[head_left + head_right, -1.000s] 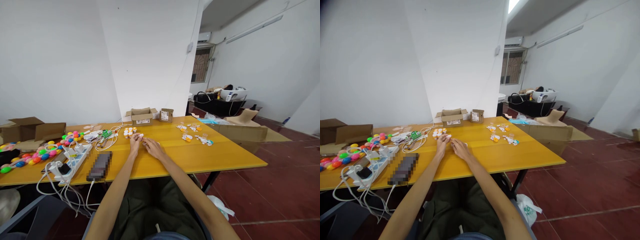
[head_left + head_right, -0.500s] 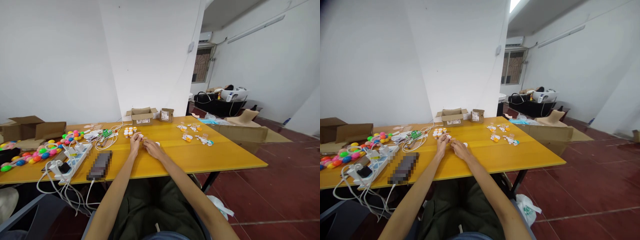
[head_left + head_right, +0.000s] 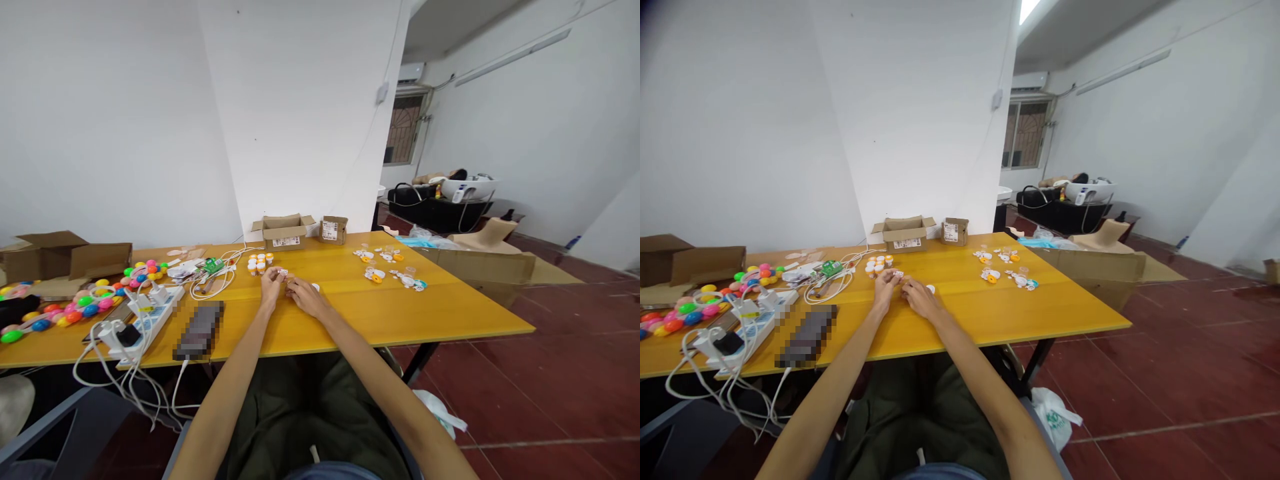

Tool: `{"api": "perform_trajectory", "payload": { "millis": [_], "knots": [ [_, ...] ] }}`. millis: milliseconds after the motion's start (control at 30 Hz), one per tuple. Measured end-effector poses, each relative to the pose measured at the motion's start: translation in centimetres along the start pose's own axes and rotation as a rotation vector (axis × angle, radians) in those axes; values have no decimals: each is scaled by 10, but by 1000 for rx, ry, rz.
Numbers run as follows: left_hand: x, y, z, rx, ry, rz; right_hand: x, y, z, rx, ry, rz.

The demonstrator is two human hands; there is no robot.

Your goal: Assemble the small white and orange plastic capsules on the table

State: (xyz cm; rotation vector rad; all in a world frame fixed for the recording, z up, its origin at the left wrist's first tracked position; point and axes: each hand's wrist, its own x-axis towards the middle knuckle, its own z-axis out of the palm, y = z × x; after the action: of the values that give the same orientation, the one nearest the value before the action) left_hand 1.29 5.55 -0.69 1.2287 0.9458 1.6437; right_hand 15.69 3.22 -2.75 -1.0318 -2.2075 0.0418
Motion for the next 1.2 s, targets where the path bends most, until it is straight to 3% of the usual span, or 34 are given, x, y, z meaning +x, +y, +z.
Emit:
{"api": "perform_trajectory", "payload": {
  "millis": [167, 433, 633, 1200],
  "knots": [
    [-2, 3, 1, 9, 4, 0, 3, -3, -4, 121, 66, 113],
    [-5, 4, 2, 42, -12, -3, 14, 4, -1, 576, 328, 245],
    [-6, 2, 2, 43, -50, -55, 17, 7, 0, 792, 400, 311],
    [-14, 17, 9, 10, -150, -153, 18, 9, 2, 758, 515, 358]
  ]
}}
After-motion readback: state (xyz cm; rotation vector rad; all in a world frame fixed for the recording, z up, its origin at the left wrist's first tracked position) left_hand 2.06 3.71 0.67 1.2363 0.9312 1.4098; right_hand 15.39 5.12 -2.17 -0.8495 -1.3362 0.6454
